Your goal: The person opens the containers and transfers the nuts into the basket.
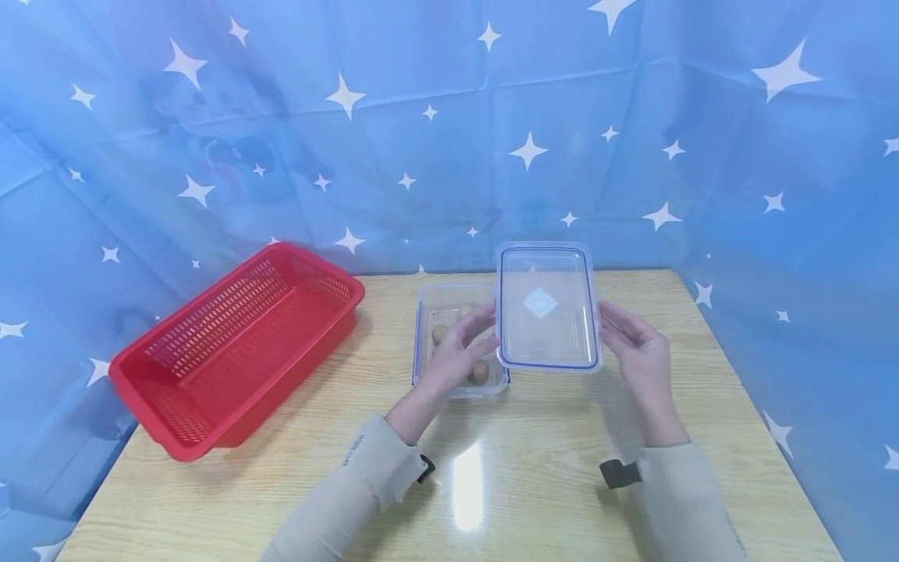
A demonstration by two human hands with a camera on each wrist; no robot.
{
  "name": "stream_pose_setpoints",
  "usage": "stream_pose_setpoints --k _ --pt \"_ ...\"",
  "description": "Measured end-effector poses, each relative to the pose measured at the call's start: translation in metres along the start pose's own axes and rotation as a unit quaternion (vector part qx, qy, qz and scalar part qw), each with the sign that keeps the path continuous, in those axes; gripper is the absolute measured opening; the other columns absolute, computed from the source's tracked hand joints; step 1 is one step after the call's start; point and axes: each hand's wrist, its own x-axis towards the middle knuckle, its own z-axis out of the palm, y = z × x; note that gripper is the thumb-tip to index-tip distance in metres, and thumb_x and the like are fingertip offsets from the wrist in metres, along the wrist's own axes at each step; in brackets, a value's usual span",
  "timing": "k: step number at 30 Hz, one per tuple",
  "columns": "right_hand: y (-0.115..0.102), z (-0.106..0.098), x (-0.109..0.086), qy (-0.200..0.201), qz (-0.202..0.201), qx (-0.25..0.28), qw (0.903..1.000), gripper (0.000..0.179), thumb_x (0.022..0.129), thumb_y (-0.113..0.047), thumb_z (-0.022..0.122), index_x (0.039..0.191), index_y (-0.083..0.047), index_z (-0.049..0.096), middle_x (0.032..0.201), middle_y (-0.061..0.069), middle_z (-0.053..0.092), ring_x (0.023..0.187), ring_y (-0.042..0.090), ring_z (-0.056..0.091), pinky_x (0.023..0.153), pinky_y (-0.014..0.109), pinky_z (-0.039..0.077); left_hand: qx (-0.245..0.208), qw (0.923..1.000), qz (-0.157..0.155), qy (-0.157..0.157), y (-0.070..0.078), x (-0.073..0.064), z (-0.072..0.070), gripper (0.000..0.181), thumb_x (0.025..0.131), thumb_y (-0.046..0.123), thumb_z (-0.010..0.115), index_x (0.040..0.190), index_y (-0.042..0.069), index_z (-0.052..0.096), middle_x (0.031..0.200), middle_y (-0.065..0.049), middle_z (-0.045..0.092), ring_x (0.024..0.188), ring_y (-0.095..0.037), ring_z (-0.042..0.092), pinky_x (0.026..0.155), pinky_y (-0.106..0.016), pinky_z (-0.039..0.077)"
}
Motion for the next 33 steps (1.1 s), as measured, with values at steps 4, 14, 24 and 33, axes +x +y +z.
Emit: stream_pose_setpoints --k 4,14,24,33 --pt "0.002 -0.01 0.001 0.011 0.005 -0.006 0.9999 0.039 0.093 0.007 0.061 0.132 0.0 0.062 0.107 -0.016 0.075 0.097 -0.005 0.07 0.083 0.009 0.052 -0.031 0.999 -0.014 -0.028 -0.002 0.001 0.012 0.064 0.097 0.01 0.059 0.155 0.005 0.032 0.161 -0.011 0.035 0.15 -0.025 0.033 0.122 -0.042 0.031" --pt "0.01 -0.037 0.004 0.024 0.035 -0.015 0.999 0.039 0.095 0.007 0.058 0.132 -0.005 0.063 0.104 -0.019 0.075 0.095 -0.008 0.07 0.082 0.007 0.052 -0.075 0.9952 -0.045 -0.046 -0.012 0.006 0.047 0.081 0.093 0.005 0.063 0.159 0.003 0.016 0.167 -0.009 0.017 0.155 -0.021 0.019 0.124 -0.033 0.025" --pt "0.019 -0.06 0.004 0.015 0.072 -0.013 0.9972 0.037 0.096 0.004 0.059 0.128 -0.013 0.067 0.103 -0.021 0.075 0.094 -0.01 0.069 0.08 0.006 0.052 -0.079 0.9907 -0.11 -0.009 -0.018 0.006 0.074 0.084 0.09 0.006 0.068 0.159 0.009 0.02 0.166 -0.006 0.023 0.151 -0.026 0.031 0.121 -0.034 0.032" --pt "0.034 -0.079 0.004 -0.009 0.115 -0.068 0.991 0.039 0.096 -0.002 0.062 0.134 -0.012 0.063 0.101 -0.025 0.074 0.091 -0.012 0.068 0.076 0.005 0.052 -0.021 0.9896 -0.142 0.013 -0.031 0.003 0.092 0.086 0.089 0.016 0.072 0.159 0.012 0.022 0.163 -0.009 0.03 0.147 -0.031 0.038 0.121 -0.039 0.034"
